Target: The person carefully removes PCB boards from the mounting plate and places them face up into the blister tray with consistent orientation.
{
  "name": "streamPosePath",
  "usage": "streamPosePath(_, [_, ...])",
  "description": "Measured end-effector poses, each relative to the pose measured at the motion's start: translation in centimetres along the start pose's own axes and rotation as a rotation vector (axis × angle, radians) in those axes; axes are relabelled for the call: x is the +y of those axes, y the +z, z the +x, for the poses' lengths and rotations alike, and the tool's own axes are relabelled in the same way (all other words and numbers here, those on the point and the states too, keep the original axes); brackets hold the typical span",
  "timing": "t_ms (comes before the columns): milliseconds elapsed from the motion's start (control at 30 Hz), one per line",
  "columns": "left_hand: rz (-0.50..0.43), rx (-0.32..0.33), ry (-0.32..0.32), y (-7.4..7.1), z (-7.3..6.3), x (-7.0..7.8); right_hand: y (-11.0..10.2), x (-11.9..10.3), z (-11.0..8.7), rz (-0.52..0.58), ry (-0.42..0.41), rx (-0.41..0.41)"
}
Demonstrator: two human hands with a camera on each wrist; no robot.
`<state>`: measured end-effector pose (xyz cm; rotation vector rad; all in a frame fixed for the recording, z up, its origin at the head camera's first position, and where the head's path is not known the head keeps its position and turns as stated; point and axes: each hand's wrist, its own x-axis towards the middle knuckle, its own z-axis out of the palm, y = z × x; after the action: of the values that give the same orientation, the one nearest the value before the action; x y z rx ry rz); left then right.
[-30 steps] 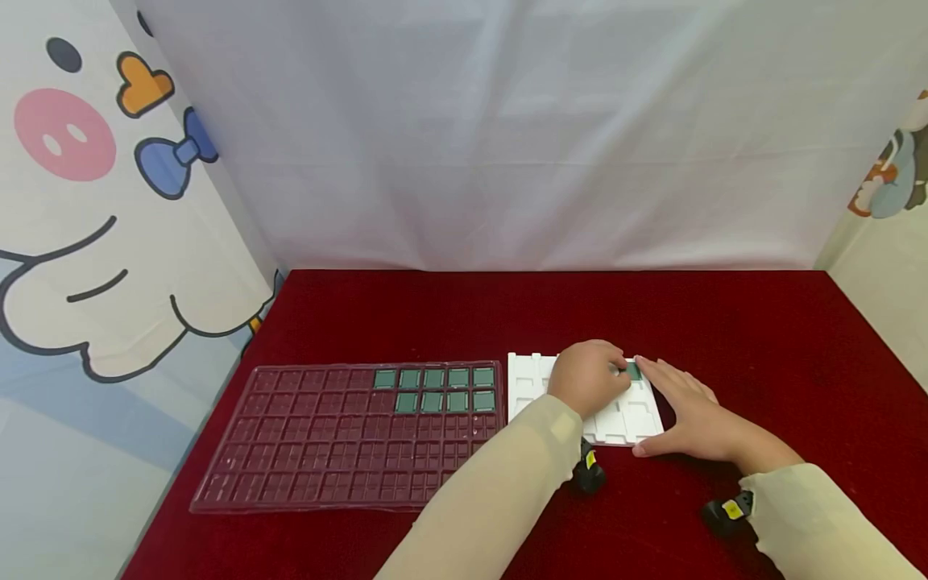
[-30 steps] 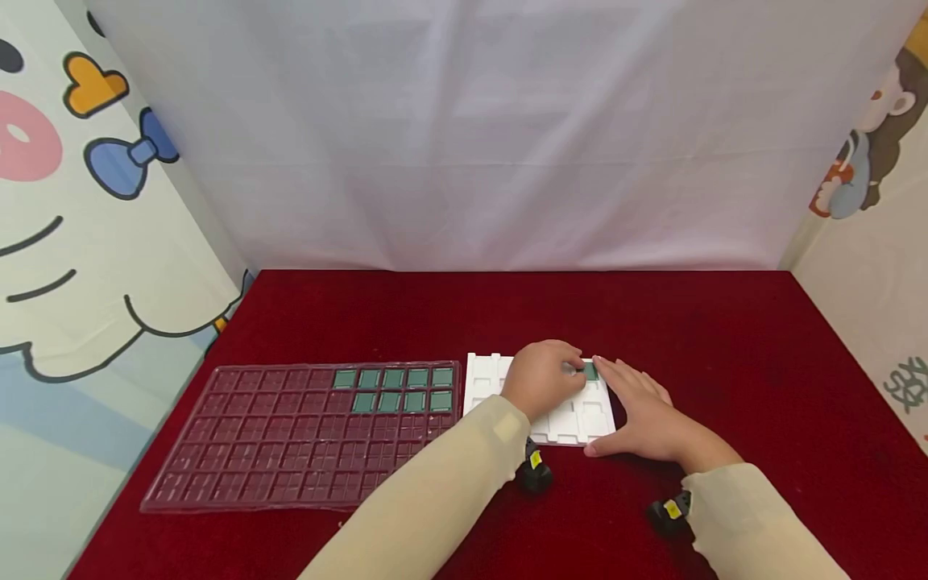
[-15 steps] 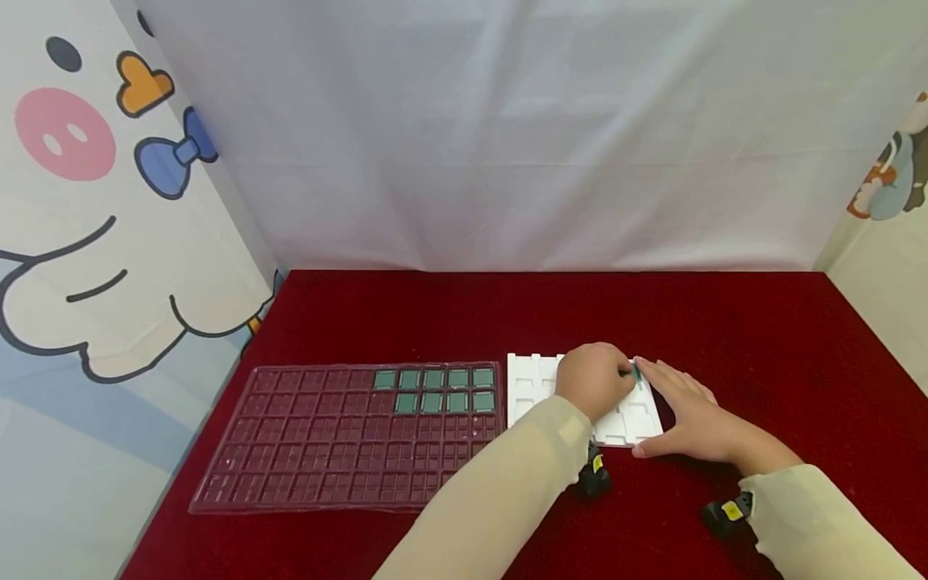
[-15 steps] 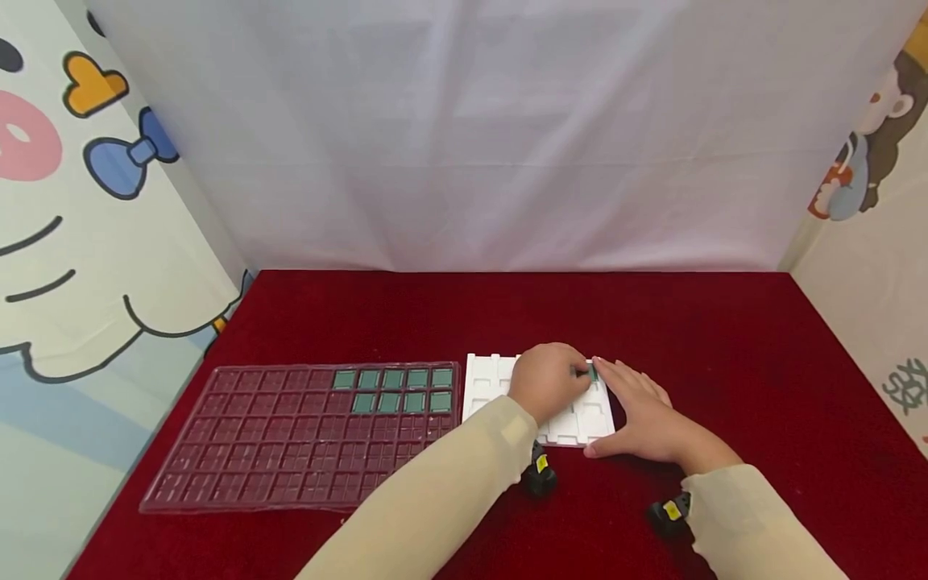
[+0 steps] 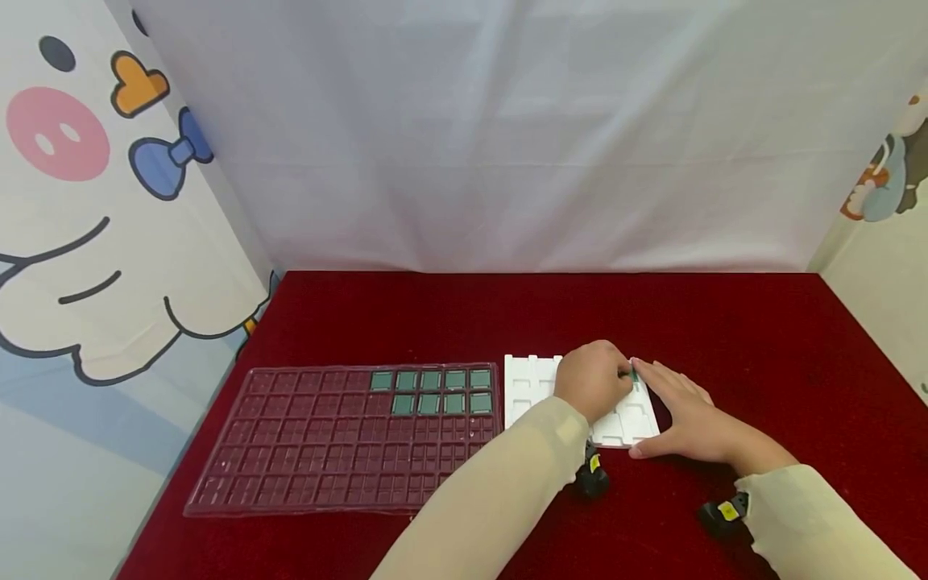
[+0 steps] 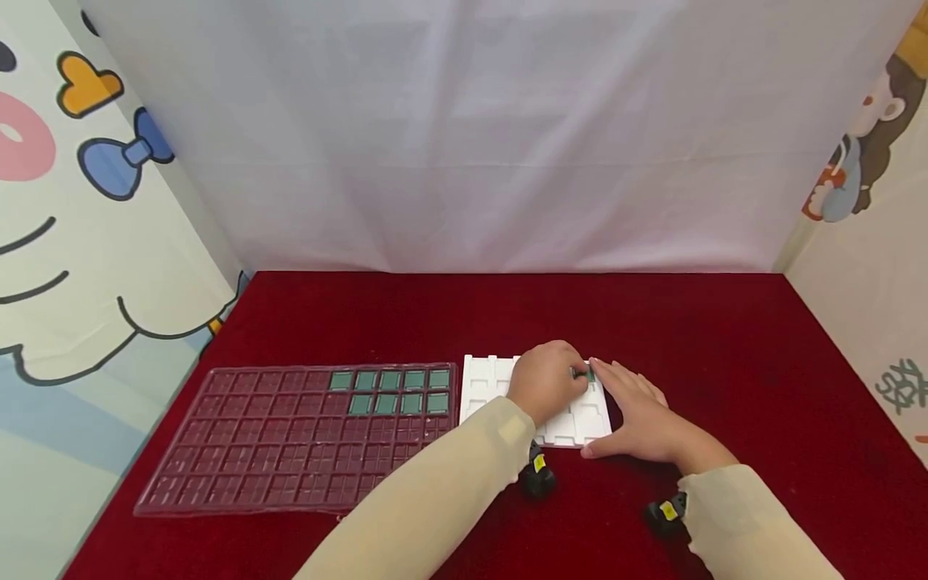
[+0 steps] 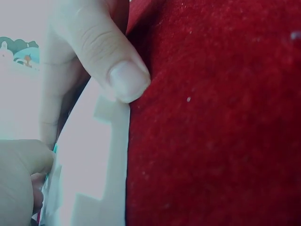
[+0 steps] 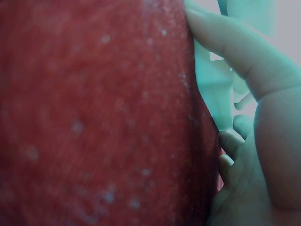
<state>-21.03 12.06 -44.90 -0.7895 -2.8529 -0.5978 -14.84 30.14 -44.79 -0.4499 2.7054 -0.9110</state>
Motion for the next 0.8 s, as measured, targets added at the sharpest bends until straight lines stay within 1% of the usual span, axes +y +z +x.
streamPosePath(133, [-0.008, -0.020, 0.021, 0.2, 0.2, -0.3, 0.1, 0.0, 0.0, 0.004, -0.001, -0.002])
streamPosePath(300, [-0.026, -0.025, 0.045, 0.1, 0.3, -0.5, 0.0, 0.0, 0.0, 0.000, 0.000, 0.001])
streamPosePath(500, [-0.065, -0.041, 0.044, -0.3, 0.2, -0.6, 0.0, 0.0, 0.1, -0.001, 0.002, -0.002])
streamPosePath(600, [-0.096, -0.041, 0.037, -0.5, -0.1, -0.7, 0.0, 0.0, 0.1, -0.001, 0.002, -0.001])
streamPosePath(800, [-0.198, -0.026, 0.022, -0.6, -0.6, -1.1, 0.0, 0.2, 0.1, -0.009, 0.007, -0.006])
